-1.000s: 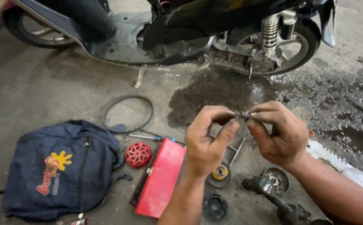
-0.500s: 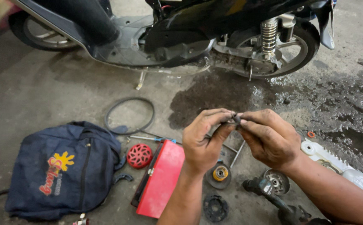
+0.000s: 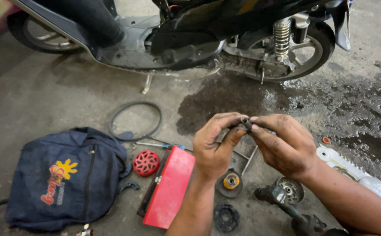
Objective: The person removes small metal pins from a circular clutch component using pliers. They rotate the part to access each pin, extract them one by one, and place them on the floor.
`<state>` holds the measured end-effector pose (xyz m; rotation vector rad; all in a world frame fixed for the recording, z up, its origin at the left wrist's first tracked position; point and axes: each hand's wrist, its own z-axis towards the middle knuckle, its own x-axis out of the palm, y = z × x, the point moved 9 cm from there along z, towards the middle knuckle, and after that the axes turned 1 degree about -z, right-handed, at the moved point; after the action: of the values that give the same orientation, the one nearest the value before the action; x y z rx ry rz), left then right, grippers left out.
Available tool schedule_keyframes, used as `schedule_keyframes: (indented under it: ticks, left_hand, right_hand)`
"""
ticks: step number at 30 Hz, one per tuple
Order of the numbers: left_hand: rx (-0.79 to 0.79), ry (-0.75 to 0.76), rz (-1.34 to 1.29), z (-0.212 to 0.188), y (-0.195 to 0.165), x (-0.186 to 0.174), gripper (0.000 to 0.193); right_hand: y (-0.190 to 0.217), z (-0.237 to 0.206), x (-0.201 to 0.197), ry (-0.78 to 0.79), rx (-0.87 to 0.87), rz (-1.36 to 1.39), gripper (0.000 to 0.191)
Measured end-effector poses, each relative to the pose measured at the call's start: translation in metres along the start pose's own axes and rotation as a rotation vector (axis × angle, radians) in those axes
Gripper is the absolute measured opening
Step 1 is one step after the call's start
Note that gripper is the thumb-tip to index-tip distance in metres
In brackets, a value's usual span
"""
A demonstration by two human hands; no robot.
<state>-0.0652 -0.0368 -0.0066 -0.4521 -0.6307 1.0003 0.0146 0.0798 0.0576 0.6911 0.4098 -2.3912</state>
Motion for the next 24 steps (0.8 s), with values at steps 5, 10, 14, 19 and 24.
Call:
schedule_keyframes:
  ticks: [5,10,14,19,24]
  left_hand:
    - [-0.068,-0.009,-0.117,-0.004,0.009,0.001,0.017]
    - [-0.062,-0.025,-0.105,-0.006,0.010,-0.001,0.016]
    - [-0.218,-0.093,-0.157,-0.010,0.021,-0.003,0.025]
    - [-0.273,-0.064,-0.154,-0.008,0.022,0.001,0.035]
    - [-0.187,0.011,-0.043,-0.005,0.014,0.001,0.022]
  right_hand:
    - [0.003,-0.002,-0.001,-0.013,-0.076,-0.054,0.022]
    - [-0.031,-0.019,0.008,0.012,0.361,0.259,0.017]
    - [-0.070,-0.066,0.051,0.051,1.076,1.087,0.017]
    - [-0.073,-0.080,0.070,-0.010,1.186,1.360,0.016]
    - [-0.069,-0.075,0.069,0.040,1.114,1.410,0.020]
